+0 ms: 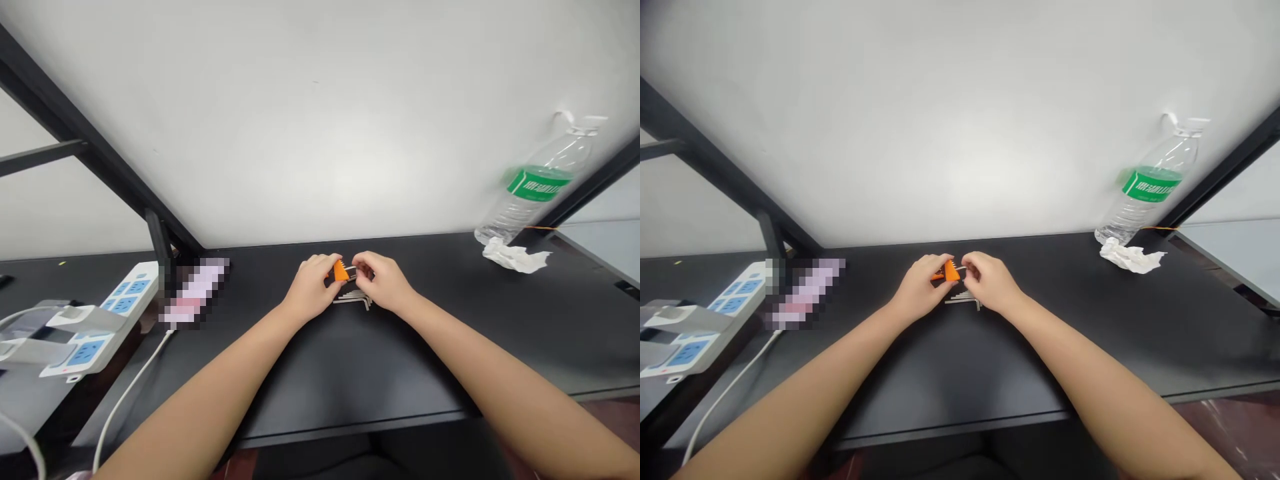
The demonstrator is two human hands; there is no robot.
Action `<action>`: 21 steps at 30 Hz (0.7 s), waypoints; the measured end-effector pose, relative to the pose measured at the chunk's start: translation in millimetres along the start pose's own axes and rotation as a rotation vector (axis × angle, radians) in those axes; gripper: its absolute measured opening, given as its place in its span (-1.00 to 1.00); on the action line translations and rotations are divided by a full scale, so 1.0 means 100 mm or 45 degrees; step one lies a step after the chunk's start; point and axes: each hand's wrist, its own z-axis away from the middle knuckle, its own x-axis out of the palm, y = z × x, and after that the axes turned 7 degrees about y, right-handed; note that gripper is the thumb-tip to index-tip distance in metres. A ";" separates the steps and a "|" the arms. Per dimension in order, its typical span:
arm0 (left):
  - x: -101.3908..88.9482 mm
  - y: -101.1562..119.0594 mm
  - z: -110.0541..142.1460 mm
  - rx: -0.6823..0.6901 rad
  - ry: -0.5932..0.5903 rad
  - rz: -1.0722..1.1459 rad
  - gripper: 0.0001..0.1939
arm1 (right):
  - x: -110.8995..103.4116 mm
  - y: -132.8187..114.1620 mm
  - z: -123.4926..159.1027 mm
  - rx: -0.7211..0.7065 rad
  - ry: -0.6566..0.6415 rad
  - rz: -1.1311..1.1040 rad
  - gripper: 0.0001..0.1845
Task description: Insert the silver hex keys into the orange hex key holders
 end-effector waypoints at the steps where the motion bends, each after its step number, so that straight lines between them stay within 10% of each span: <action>1: -0.01 -0.04 -0.01 -0.013 0.002 -0.041 -0.59 | -0.02 0.07 -0.02 0.037 0.029 0.026 -0.82; 8: -0.05 -0.25 -0.05 -0.126 0.047 -0.069 -0.55 | -0.19 0.55 -0.14 0.245 -0.201 0.381 -0.78; 21: -0.03 -0.19 -0.03 -0.100 0.003 -0.068 -0.54 | -0.14 0.57 -0.10 0.206 -0.372 0.477 -0.79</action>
